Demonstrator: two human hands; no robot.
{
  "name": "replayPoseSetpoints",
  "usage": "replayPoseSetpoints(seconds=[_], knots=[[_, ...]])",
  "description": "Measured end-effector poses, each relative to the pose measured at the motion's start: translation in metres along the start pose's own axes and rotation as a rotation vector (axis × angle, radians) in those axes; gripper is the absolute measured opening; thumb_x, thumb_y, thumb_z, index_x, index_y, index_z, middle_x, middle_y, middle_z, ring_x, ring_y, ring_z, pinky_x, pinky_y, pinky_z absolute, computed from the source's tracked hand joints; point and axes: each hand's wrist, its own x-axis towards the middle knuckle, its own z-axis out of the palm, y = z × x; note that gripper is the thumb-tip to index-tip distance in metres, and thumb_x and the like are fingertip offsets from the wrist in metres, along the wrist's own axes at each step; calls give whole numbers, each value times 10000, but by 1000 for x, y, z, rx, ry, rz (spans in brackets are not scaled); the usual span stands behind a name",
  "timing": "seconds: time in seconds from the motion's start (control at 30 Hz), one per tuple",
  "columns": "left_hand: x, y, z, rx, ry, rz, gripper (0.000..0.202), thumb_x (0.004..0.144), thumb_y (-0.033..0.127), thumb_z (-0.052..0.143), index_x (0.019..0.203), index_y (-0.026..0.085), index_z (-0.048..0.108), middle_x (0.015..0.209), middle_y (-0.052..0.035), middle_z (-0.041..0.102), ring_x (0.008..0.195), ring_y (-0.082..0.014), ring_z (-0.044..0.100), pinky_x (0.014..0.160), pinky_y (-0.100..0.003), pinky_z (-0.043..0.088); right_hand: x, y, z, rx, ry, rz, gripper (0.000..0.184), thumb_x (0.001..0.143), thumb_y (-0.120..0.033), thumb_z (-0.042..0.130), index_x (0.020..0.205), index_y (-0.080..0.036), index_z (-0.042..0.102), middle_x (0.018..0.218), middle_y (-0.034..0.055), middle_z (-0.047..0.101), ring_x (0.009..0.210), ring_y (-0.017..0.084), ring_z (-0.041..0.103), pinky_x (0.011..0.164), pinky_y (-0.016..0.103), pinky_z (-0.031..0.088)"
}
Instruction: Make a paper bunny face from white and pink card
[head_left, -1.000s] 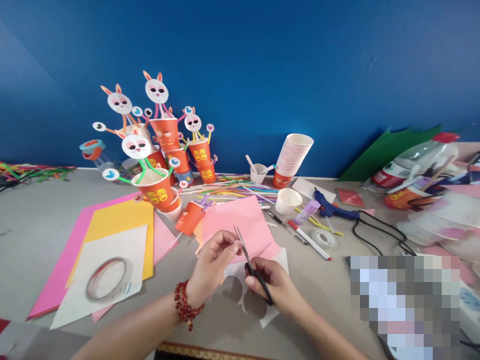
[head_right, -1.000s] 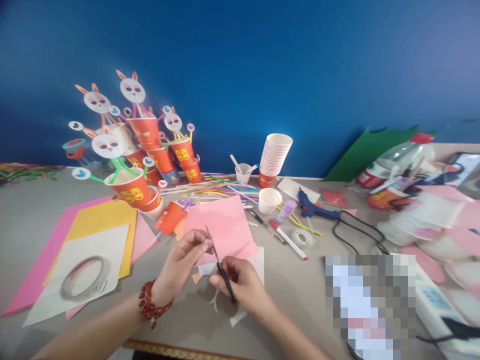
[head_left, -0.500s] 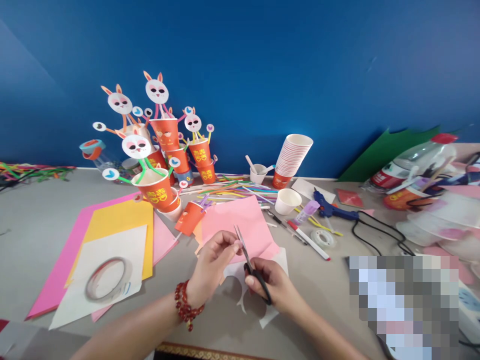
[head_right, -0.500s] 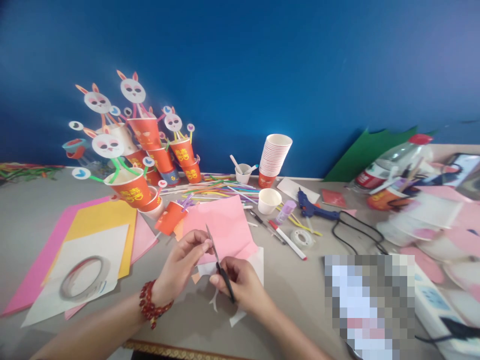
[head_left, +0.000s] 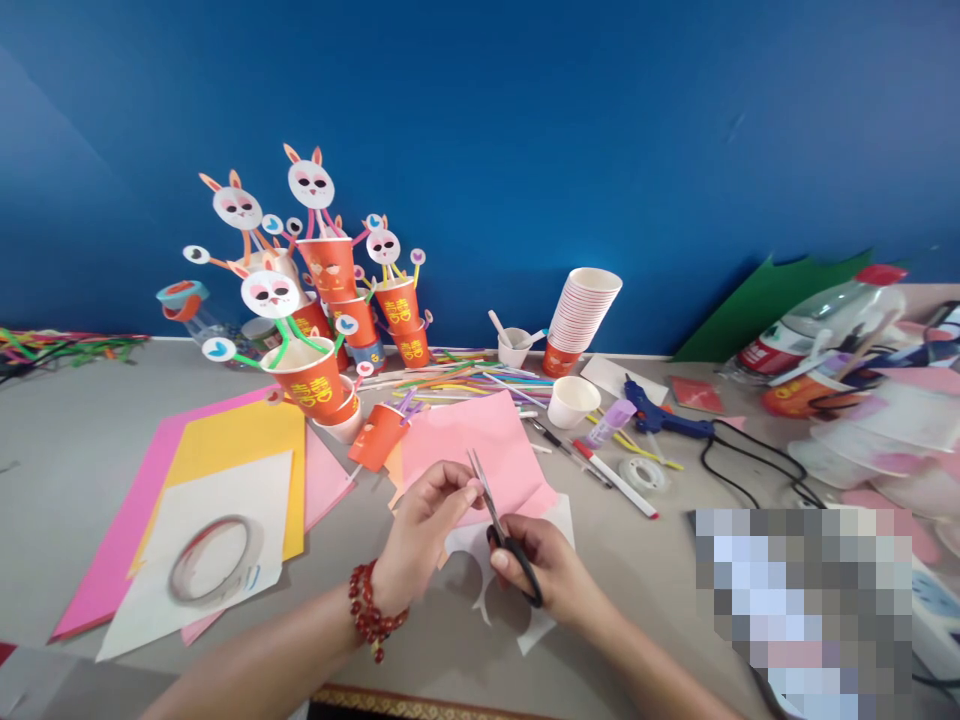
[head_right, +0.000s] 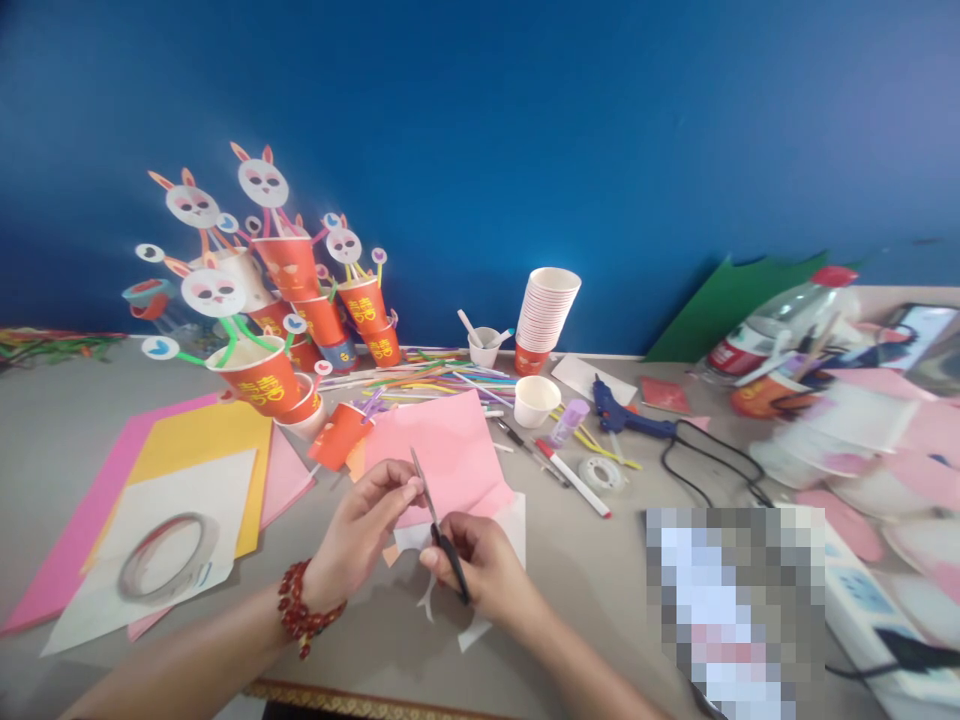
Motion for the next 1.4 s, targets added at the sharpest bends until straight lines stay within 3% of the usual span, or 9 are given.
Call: replayPoseSetpoints(seconds=[0.53, 1.4], knots=[[7, 9, -8, 110, -50, -50, 177, 849, 305, 681, 810, 154, 599, 771, -9, 620, 768, -129, 585, 743, -241, 469, 0, 5, -5, -31, -12, 56, 609, 656, -763, 658, 627, -201, 426, 528, -18, 499, 496, 103, 406, 474, 220, 281], [14, 29, -16, 233, -189, -88, 155, 836, 289, 670, 805, 153, 604, 794, -20, 637, 779, -143, 630, 752, -258, 508, 0, 10, -21, -90, -62, 52, 560, 678, -682, 710, 594, -192, 452, 502, -33, 503, 458, 82, 366, 439, 213, 239]])
